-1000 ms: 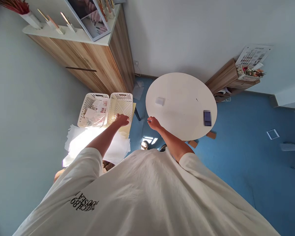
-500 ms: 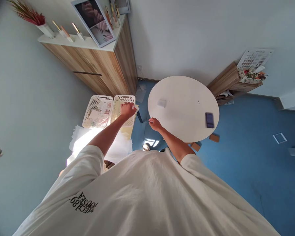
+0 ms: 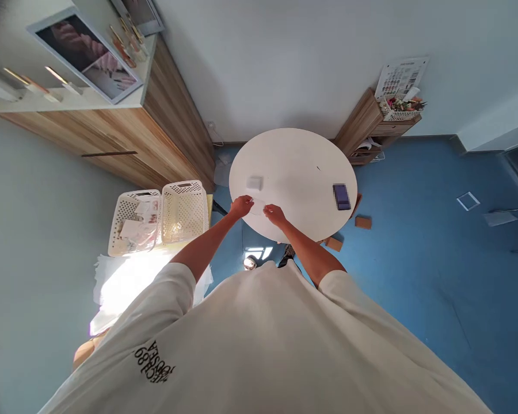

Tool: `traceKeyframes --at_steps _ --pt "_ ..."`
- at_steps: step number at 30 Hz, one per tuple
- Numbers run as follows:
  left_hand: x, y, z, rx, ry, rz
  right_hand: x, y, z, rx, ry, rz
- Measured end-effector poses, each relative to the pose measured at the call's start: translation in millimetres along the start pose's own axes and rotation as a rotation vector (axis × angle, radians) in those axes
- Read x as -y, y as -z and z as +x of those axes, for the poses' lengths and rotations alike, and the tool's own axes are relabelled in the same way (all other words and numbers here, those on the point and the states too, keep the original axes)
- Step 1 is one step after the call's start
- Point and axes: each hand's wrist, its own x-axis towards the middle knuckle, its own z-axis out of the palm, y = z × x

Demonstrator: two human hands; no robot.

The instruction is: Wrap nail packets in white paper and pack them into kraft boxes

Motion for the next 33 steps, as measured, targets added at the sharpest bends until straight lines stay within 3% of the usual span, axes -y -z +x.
traceKeyframes --at_steps 10,13,17,21,26,33 --pt "-83 -75.0 53 0.120 0.087 -0.126 -53 108 47 -0.002 -0.061 0.012" --pt "-99 -102.1 64 0.154 0.106 -0.122 -65 139 58 0.002 -0.041 -0.091" --pt "-117 -135.8 67 0.110 0.090 -0.163 -76 170 63 0.015 0.035 -0.320" --pt "-131 -155.7 66 0.108 0.070 -0.251 -81 184 67 0.065 0.127 -0.512" --pt "-140 -162.6 67 0.121 0.120 -0.333 -85 183 72 0.101 0.217 -0.651" --pt "-138 -164.6 68 0.119 0.202 -0.376 -92 183 71 0.136 0.190 -0.612"
